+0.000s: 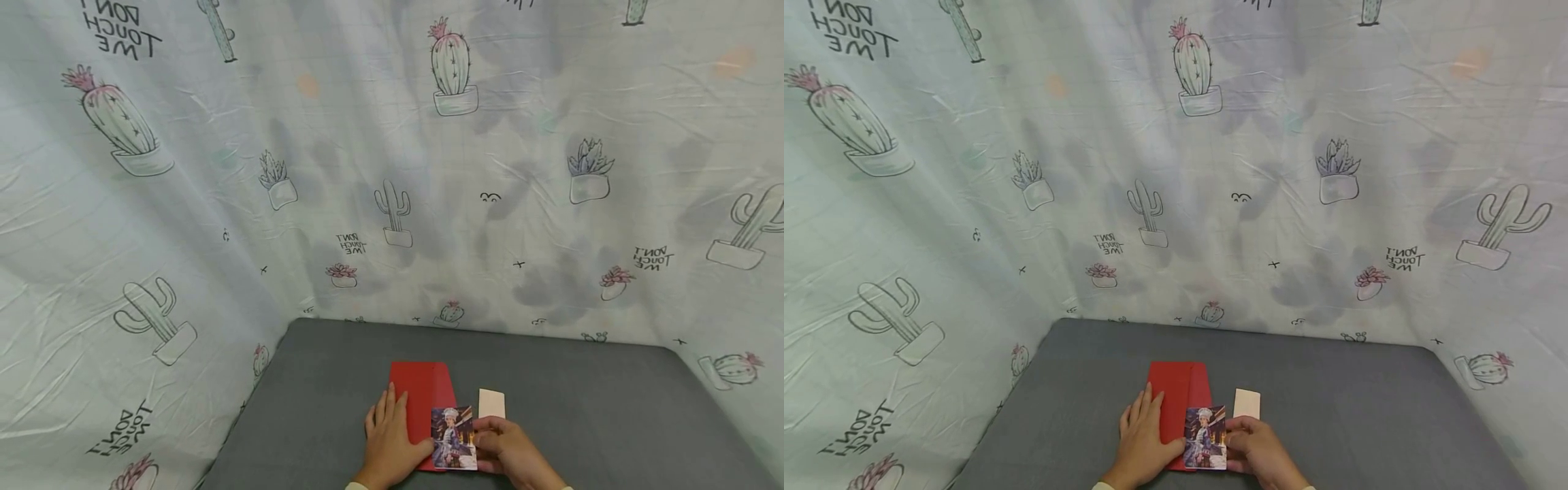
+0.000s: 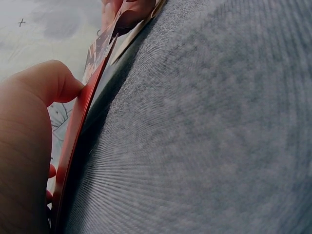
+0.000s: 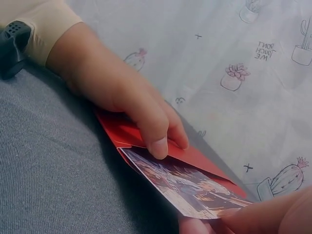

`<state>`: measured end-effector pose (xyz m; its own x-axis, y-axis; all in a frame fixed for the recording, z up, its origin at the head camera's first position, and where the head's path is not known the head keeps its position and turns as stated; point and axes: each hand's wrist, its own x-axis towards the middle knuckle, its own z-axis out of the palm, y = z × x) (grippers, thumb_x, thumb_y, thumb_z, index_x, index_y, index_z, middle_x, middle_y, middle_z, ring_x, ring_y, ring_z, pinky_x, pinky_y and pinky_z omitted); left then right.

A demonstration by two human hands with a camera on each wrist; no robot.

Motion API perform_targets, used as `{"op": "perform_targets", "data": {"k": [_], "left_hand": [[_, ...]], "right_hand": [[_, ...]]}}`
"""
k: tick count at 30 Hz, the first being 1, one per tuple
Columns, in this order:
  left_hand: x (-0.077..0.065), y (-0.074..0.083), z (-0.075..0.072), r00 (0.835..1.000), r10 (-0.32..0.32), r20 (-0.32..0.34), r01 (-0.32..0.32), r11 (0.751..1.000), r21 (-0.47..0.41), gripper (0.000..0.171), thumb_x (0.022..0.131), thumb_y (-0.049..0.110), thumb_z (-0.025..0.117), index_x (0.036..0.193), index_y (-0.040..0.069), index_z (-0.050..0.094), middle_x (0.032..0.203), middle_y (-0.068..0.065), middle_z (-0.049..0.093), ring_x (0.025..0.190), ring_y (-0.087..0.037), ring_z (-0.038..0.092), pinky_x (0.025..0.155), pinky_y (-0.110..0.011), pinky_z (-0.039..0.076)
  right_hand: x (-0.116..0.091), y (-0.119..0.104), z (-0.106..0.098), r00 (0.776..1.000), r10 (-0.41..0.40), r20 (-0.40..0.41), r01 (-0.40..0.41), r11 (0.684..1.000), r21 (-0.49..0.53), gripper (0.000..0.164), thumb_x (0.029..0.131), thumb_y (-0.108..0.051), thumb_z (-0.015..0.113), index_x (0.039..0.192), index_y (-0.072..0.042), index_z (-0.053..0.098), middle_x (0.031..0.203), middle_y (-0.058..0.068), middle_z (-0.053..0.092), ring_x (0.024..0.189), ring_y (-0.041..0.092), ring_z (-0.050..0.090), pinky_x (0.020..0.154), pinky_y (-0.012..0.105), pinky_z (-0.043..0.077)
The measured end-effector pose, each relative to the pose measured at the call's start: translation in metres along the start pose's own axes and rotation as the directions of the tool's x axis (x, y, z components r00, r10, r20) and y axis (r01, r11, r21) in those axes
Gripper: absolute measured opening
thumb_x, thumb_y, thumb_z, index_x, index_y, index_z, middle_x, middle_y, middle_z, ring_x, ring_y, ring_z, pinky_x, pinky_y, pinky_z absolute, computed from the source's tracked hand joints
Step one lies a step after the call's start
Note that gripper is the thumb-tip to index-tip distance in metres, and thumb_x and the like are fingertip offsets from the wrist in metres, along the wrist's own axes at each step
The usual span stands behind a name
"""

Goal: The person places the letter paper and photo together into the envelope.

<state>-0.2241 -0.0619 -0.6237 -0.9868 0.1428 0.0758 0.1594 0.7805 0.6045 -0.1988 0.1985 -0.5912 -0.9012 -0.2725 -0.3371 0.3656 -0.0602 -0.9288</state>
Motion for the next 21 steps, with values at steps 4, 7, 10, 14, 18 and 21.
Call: {"op": "perform_targets", "data": {"k": [4, 7, 10, 14, 18, 21], "left_hand": [[-0.0013, -0.0006, 0.0005, 1.000, 0.002, -0.003, -0.002, 1.000, 0.009, 0.104, 0.079, 0.059, 0.077, 0.162, 0.003, 0.048, 0.176, -0.021, 0.024, 0.157, -0.045, 0.025, 0.117, -0.075, 0.014], [-0.0017, -0.0012, 0.0008, 1.000, 0.001, 0.002, -0.001, 1.000, 0.008, 0.104, 0.080, 0.059, 0.077, 0.162, 0.003, 0.047, 0.177, -0.020, 0.023, 0.158, -0.044, 0.025, 0.118, -0.075, 0.014], [-0.0017, -0.0014, 0.0004, 1.000, -0.007, 0.015, 0.007, 1.000, 0.001, 0.104, 0.080, 0.059, 0.076, 0.163, 0.004, 0.046, 0.178, -0.018, 0.021, 0.159, -0.043, 0.024, 0.119, -0.074, 0.013], [-0.0017, -0.0022, 0.0003, 1.000, -0.008, 0.023, 0.008, 1.000, -0.004, 0.103, 0.081, 0.058, 0.076, 0.163, 0.004, 0.046, 0.178, -0.019, 0.021, 0.159, -0.043, 0.023, 0.118, -0.075, 0.013], [-0.0017, -0.0020, 0.0001, 1.000, -0.002, 0.020, 0.002, 1.000, 0.007, 0.103, 0.081, 0.059, 0.075, 0.163, 0.003, 0.046, 0.177, -0.019, 0.021, 0.159, -0.043, 0.024, 0.118, -0.075, 0.013], [-0.0019, -0.0010, -0.0005, 1.000, -0.001, 0.020, 0.001, 1.000, 0.009, 0.103, 0.082, 0.059, 0.075, 0.163, 0.003, 0.046, 0.177, -0.019, 0.021, 0.158, -0.043, 0.024, 0.118, -0.075, 0.013]], "right_hand": [[-0.0006, 0.0006, 0.0006, 1.000, 0.009, 0.005, -0.009, 1.000, -0.006, 0.025, 0.102, -0.002, 0.064, 0.124, 0.010, 0.061, 0.098, 0.010, 0.070, 0.086, 0.023, 0.072, 0.072, 0.036, 0.063], [-0.0019, 0.0005, 0.0012, 1.000, 0.013, 0.012, -0.013, 1.000, -0.007, 0.024, 0.102, -0.002, 0.065, 0.123, 0.009, 0.061, 0.097, 0.009, 0.069, 0.085, 0.022, 0.071, 0.072, 0.036, 0.063], [-0.0036, 0.0001, 0.0024, 1.000, 0.009, 0.023, -0.009, 1.000, -0.004, 0.024, 0.101, -0.001, 0.066, 0.123, 0.009, 0.062, 0.097, 0.009, 0.068, 0.084, 0.022, 0.071, 0.072, 0.036, 0.063], [-0.0058, -0.0009, 0.0047, 0.999, 0.003, 0.037, -0.004, 1.000, 0.001, 0.024, 0.101, -0.001, 0.066, 0.123, 0.009, 0.062, 0.097, 0.010, 0.067, 0.083, 0.021, 0.070, 0.073, 0.036, 0.064], [-0.0062, -0.0013, 0.0056, 0.999, 0.010, 0.043, -0.011, 1.000, 0.010, 0.025, 0.101, 0.000, 0.066, 0.124, 0.009, 0.063, 0.097, 0.010, 0.067, 0.083, 0.020, 0.071, 0.074, 0.036, 0.064], [-0.0054, -0.0004, 0.0053, 0.999, 0.021, 0.046, -0.022, 1.000, 0.019, 0.024, 0.102, 0.000, 0.065, 0.125, 0.008, 0.063, 0.097, 0.010, 0.067, 0.083, 0.020, 0.071, 0.075, 0.036, 0.064]]}}
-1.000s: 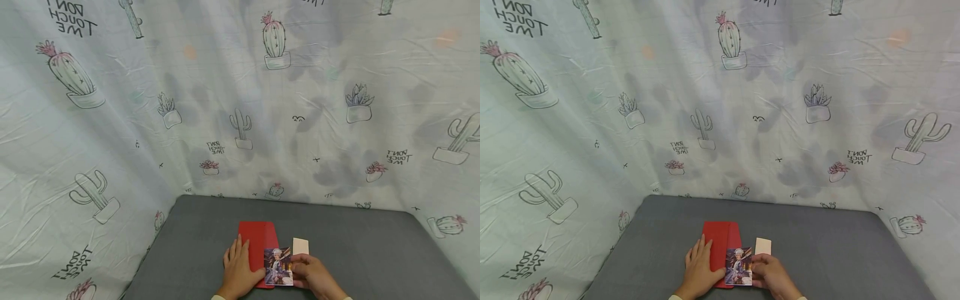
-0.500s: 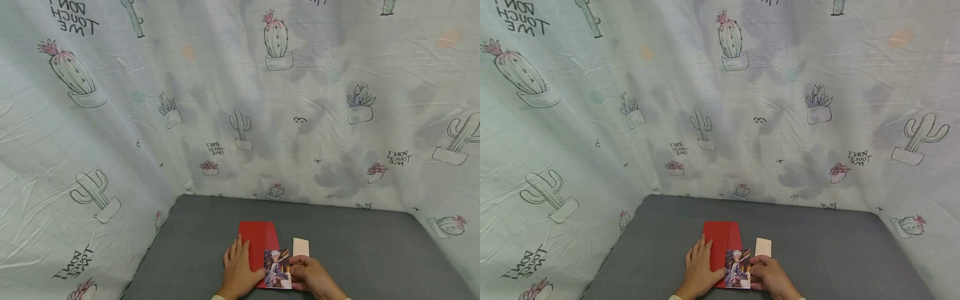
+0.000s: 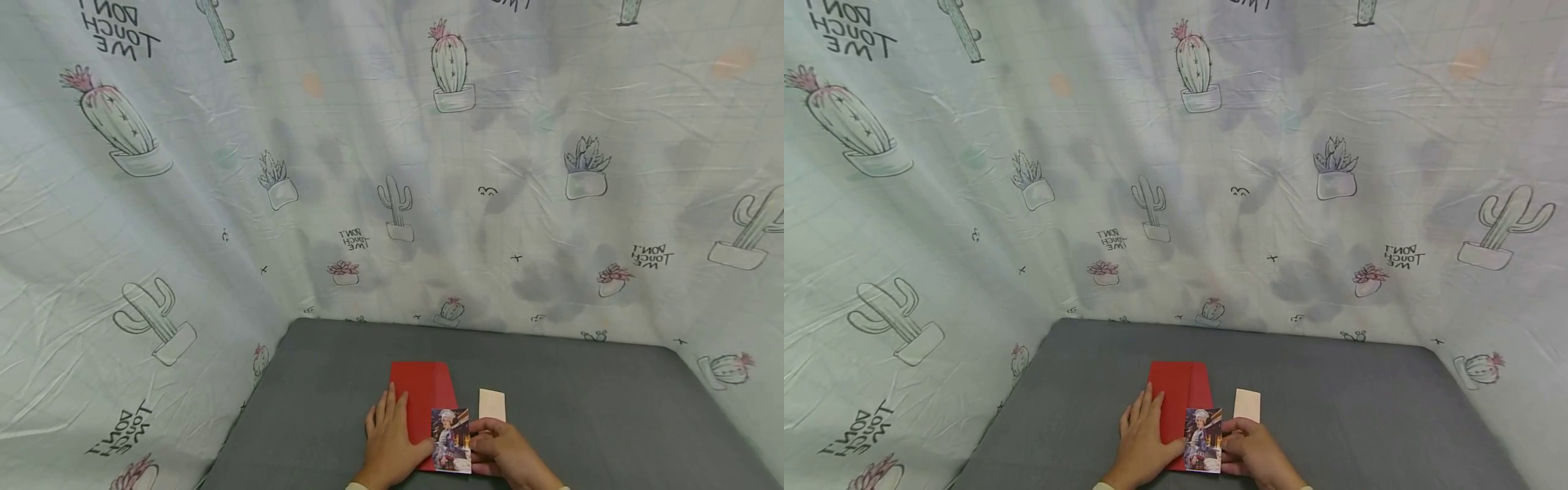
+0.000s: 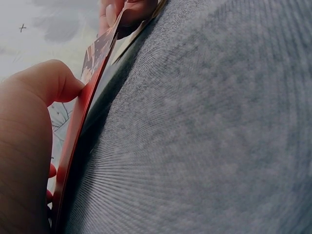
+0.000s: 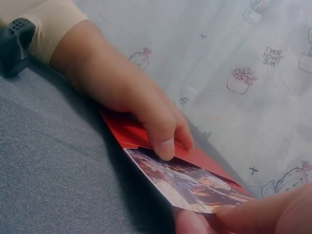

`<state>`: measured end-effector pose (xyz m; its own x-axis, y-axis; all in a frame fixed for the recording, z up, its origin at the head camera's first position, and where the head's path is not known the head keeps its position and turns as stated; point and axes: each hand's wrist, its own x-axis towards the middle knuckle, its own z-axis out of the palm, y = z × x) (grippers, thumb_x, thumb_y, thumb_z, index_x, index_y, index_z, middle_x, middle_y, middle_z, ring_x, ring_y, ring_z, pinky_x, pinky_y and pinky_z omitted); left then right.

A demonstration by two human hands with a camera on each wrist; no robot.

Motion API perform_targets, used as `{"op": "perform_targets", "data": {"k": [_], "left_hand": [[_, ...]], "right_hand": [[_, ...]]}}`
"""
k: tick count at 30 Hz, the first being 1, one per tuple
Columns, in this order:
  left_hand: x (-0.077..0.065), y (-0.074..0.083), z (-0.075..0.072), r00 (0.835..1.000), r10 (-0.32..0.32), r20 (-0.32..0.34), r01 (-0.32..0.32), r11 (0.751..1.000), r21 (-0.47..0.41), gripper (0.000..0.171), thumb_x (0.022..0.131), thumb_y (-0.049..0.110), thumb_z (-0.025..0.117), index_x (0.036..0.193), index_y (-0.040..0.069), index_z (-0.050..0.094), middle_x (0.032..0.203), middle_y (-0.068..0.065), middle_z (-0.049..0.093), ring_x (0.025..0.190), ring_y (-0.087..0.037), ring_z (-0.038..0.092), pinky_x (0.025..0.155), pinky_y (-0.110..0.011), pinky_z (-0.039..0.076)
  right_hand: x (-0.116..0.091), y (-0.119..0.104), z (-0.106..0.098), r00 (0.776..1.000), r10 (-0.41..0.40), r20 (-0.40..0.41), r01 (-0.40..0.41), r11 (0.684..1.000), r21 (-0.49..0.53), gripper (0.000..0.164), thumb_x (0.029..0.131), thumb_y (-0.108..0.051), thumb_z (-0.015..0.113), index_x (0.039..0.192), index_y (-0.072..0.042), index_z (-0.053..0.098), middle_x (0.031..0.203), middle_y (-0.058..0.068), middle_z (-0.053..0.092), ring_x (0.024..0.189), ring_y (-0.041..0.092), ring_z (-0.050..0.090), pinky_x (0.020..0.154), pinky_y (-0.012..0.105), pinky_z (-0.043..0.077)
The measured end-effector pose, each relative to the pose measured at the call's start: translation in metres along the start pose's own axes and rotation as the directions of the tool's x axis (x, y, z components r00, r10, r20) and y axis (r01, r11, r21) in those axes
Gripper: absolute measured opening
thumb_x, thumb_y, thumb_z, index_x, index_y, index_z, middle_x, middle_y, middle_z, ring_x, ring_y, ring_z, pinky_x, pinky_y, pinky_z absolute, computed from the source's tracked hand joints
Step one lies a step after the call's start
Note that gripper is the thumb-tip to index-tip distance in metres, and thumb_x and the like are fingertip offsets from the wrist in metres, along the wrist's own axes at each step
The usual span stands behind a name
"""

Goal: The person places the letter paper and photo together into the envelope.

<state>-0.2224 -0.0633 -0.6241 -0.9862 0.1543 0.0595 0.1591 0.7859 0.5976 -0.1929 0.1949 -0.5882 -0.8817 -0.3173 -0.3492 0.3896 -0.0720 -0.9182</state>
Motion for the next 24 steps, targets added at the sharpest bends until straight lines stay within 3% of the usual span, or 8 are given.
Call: {"op": "perform_targets", "data": {"k": [24], "left_hand": [[-0.003, -0.004, -0.001, 1.000, 0.016, -0.014, -0.016, 1.000, -0.020, 0.100, 0.081, 0.057, 0.076, 0.160, 0.001, 0.049, 0.175, -0.021, 0.026, 0.156, -0.044, 0.027, 0.117, -0.074, 0.015]], "right_hand": [[0.001, 0.002, 0.015, 1.000, 0.001, 0.003, -0.001, 1.000, 0.014, 0.024, 0.103, 0.001, 0.064, 0.126, 0.009, 0.063, 0.096, 0.010, 0.067, 0.084, 0.019, 0.071, 0.076, 0.036, 0.064]]}}
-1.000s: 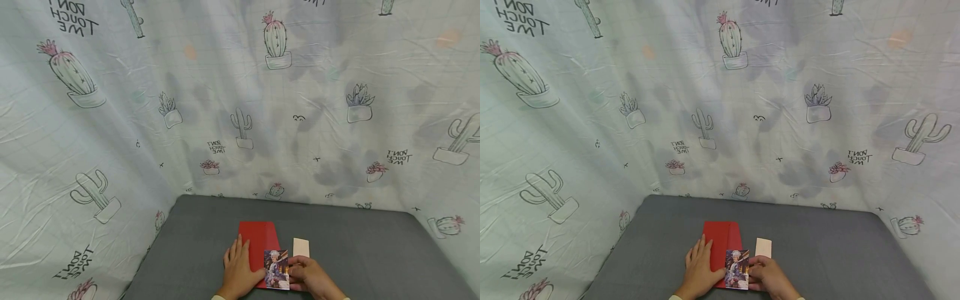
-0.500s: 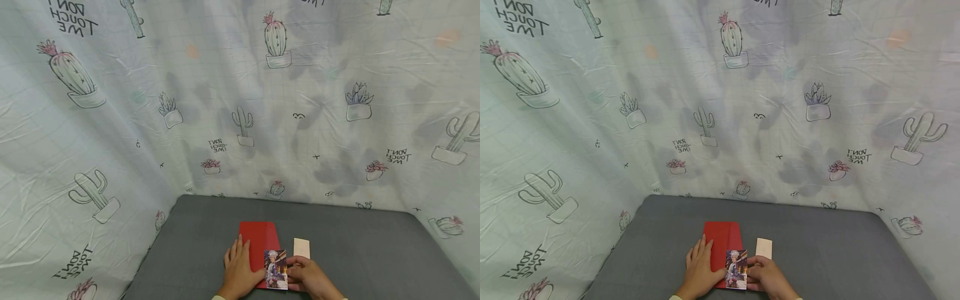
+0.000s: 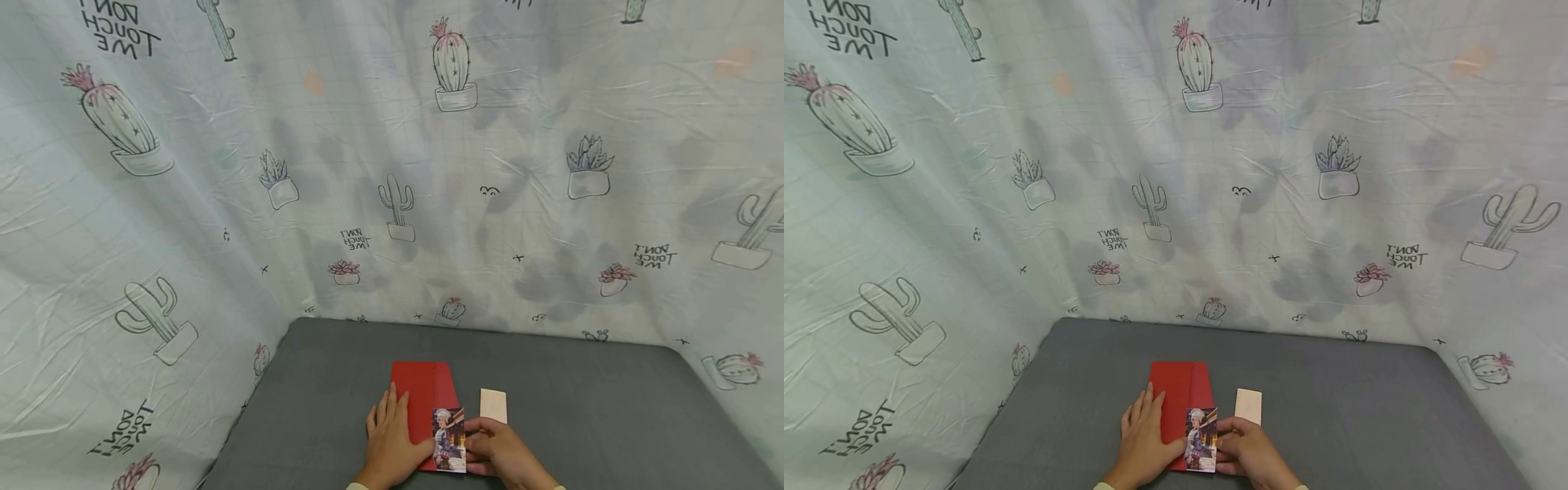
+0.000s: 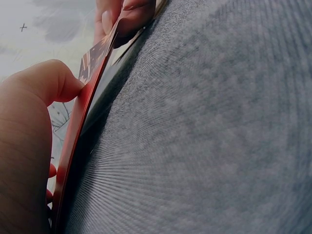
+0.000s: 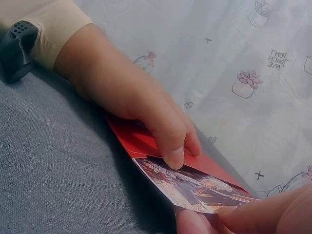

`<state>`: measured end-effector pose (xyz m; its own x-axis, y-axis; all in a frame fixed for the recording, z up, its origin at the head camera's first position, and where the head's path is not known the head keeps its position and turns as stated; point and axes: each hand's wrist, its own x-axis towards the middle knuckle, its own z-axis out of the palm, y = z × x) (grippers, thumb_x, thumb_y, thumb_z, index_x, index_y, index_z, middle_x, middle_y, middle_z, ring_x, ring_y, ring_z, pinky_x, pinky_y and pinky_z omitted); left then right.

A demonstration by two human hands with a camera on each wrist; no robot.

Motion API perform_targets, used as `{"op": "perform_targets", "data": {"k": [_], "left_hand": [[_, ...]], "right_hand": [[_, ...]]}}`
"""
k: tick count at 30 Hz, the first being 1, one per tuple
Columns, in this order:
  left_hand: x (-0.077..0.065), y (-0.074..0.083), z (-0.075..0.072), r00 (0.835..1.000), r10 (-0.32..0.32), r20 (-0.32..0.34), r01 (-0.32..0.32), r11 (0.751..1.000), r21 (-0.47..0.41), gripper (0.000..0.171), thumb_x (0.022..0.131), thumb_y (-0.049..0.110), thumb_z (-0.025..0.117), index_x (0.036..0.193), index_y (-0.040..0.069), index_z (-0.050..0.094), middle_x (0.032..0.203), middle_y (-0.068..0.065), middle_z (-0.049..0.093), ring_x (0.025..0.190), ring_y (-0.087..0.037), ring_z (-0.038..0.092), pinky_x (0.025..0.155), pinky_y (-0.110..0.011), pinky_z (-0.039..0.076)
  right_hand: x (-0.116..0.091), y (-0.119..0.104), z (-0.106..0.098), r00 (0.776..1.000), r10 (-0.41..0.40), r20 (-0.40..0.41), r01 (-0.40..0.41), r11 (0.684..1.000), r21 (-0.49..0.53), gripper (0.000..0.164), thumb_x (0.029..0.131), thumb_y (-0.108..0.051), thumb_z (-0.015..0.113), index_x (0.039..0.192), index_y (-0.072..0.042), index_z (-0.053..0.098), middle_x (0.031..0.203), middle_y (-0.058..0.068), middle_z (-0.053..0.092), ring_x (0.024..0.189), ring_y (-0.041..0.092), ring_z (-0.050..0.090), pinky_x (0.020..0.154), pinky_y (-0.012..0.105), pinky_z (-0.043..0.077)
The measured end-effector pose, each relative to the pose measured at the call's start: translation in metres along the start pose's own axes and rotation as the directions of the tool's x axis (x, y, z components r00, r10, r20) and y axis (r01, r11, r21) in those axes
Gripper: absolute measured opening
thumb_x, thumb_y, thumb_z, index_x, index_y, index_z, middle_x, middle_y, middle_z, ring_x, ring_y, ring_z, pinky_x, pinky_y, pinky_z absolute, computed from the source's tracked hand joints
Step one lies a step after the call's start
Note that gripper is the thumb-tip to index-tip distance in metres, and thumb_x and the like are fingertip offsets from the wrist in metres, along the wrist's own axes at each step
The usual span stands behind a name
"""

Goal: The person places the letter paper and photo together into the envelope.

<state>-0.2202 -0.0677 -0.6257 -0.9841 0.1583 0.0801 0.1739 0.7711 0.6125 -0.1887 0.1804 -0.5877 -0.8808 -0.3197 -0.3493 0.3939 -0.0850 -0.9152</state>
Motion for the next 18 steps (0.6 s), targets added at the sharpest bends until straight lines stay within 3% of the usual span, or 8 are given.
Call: {"op": "perform_targets", "data": {"k": [18], "left_hand": [[0.0009, 0.0023, 0.0003, 1.000, -0.003, -0.008, 0.003, 1.000, 0.008, 0.100, 0.081, 0.055, 0.076, 0.161, 0.003, 0.048, 0.177, -0.018, 0.024, 0.158, -0.041, 0.025, 0.119, -0.072, 0.014]], "right_hand": [[0.0028, -0.0025, 0.0043, 1.000, -0.016, 0.007, 0.016, 1.000, -0.002, 0.023, 0.103, 0.002, 0.064, 0.125, 0.009, 0.062, 0.094, 0.009, 0.065, 0.083, 0.019, 0.070, 0.074, 0.034, 0.064]]}}
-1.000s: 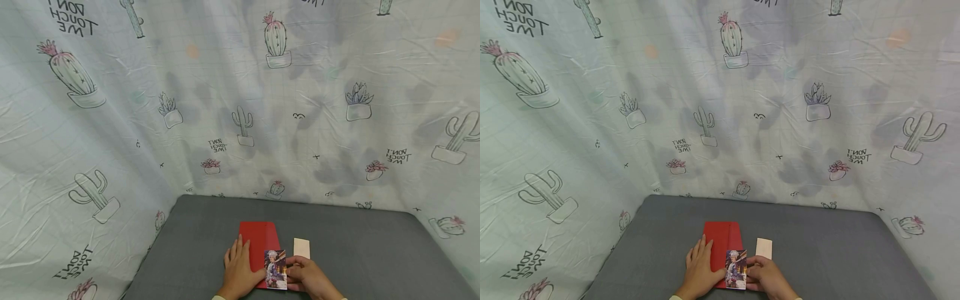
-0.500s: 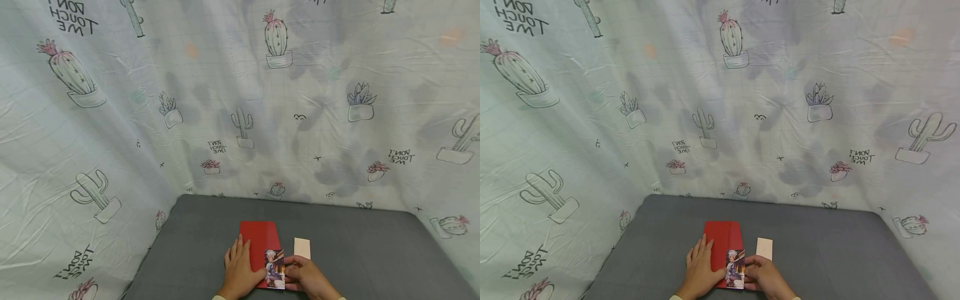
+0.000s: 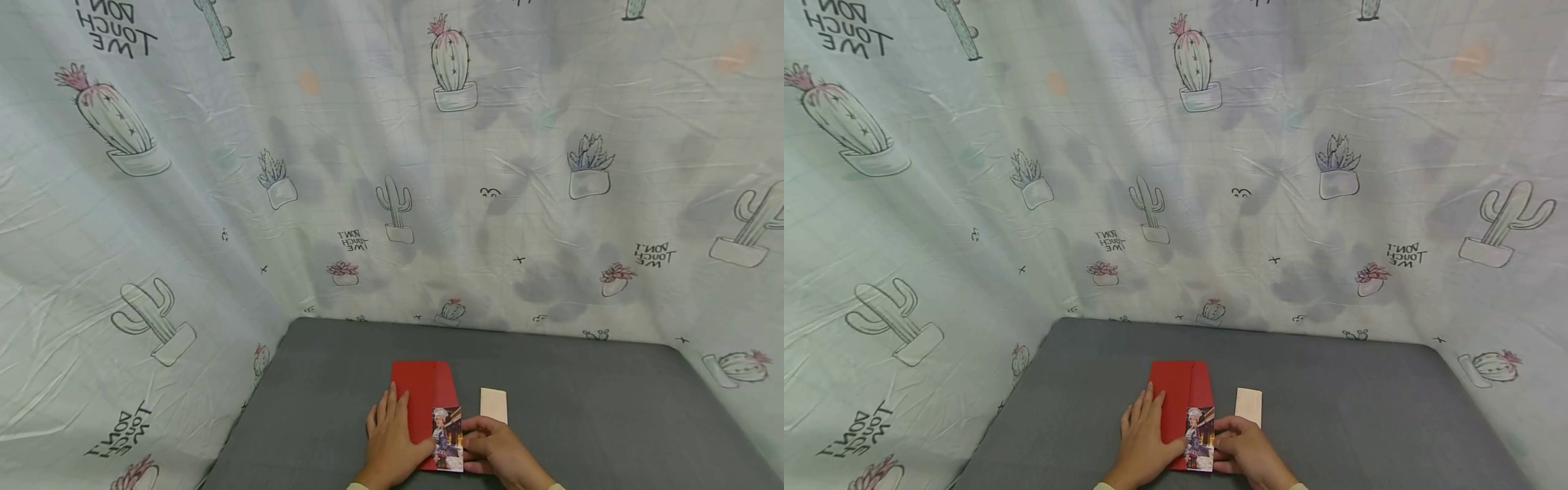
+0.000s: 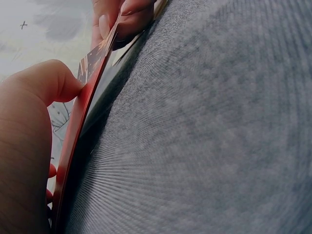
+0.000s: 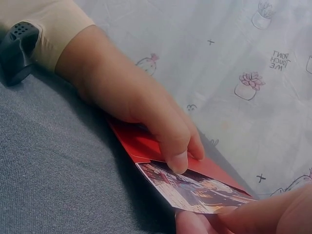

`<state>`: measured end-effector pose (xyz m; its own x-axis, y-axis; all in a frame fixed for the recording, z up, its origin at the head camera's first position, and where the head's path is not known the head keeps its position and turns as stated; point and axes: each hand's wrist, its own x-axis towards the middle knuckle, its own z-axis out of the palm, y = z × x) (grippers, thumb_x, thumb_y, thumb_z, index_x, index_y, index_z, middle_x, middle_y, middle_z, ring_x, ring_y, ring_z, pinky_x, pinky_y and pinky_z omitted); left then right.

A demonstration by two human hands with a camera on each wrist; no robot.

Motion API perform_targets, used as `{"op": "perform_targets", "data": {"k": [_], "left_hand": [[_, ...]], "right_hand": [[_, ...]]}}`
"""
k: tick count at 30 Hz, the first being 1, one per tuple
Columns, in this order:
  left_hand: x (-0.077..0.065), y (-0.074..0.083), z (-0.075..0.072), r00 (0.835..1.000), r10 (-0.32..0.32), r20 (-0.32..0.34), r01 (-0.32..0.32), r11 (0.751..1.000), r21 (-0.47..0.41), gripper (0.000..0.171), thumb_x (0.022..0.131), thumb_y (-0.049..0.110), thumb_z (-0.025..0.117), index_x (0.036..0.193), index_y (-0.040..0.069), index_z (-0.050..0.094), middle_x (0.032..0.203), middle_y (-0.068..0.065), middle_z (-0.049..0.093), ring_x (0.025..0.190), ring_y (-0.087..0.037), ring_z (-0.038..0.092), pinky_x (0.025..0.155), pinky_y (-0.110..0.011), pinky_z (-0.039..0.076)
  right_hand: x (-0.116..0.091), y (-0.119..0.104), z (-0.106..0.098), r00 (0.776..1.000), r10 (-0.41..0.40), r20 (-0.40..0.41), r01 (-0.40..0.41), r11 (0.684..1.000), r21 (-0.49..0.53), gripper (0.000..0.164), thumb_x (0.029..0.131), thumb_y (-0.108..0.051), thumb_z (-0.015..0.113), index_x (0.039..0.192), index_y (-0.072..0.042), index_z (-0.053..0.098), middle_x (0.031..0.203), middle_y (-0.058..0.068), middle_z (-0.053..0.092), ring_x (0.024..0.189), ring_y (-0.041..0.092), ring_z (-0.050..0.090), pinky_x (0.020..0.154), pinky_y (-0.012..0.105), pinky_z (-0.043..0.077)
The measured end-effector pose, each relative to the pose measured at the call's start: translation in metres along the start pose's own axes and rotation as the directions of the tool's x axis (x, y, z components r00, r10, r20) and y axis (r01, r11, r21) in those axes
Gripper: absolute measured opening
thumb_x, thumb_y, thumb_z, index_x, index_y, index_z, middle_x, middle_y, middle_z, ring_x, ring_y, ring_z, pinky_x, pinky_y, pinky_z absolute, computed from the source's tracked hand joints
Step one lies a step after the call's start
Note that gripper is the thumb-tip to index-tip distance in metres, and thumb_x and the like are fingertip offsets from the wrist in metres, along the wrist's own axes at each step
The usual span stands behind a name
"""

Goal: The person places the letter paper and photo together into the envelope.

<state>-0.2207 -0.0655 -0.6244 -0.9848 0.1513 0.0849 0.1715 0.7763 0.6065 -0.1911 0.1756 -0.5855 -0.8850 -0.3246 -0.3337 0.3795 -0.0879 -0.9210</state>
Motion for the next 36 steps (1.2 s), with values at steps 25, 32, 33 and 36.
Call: {"op": "perform_targets", "data": {"k": [25, 32, 33, 36], "left_hand": [[-0.001, 0.000, 0.000, 1.000, -0.003, 0.008, 0.003, 1.000, 0.003, 0.101, 0.080, 0.055, 0.075, 0.162, 0.003, 0.047, 0.177, -0.018, 0.024, 0.158, -0.041, 0.024, 0.119, -0.072, 0.014], [-0.002, 0.001, 0.000, 1.000, 0.017, -0.012, -0.016, 1.000, 0.019, 0.100, 0.079, 0.054, 0.076, 0.160, 0.002, 0.049, 0.176, -0.020, 0.026, 0.157, -0.041, 0.027, 0.119, -0.071, 0.015], [-0.002, 0.001, 0.000, 1.000, 0.018, -0.014, -0.018, 1.000, 0.019, 0.100, 0.079, 0.054, 0.076, 0.160, 0.002, 0.049, 0.176, -0.020, 0.026, 0.157, -0.041, 0.027, 0.119, -0.071, 0.015], [-0.003, 0.001, 0.000, 1.000, 0.022, -0.018, -0.021, 1.000, 0.019, 0.100, 0.079, 0.054, 0.077, 0.160, 0.002, 0.049, 0.175, -0.020, 0.027, 0.157, -0.041, 0.027, 0.119, -0.071, 0.015]], "right_hand": [[0.008, 0.002, 0.007, 0.998, -0.011, -0.062, 0.009, 0.999, -0.031, 0.026, 0.101, 0.002, 0.068, 0.124, 0.013, 0.063, 0.094, 0.011, 0.068, 0.082, 0.022, 0.073, 0.076, 0.036, 0.064], [0.010, 0.003, 0.010, 0.997, -0.015, -0.073, 0.012, 0.999, -0.047, 0.025, 0.100, 0.002, 0.067, 0.123, 0.011, 0.065, 0.094, 0.011, 0.071, 0.080, 0.021, 0.072, 0.074, 0.036, 0.064], [0.010, 0.003, 0.010, 0.997, -0.016, -0.076, 0.012, 0.999, -0.052, 0.024, 0.100, 0.001, 0.066, 0.123, 0.011, 0.066, 0.094, 0.011, 0.072, 0.079, 0.021, 0.072, 0.074, 0.036, 0.064], [0.009, 0.002, 0.012, 0.997, -0.029, -0.075, 0.024, 0.998, -0.064, 0.025, 0.100, 0.001, 0.066, 0.122, 0.012, 0.066, 0.094, 0.010, 0.073, 0.078, 0.020, 0.072, 0.073, 0.037, 0.064]]}}
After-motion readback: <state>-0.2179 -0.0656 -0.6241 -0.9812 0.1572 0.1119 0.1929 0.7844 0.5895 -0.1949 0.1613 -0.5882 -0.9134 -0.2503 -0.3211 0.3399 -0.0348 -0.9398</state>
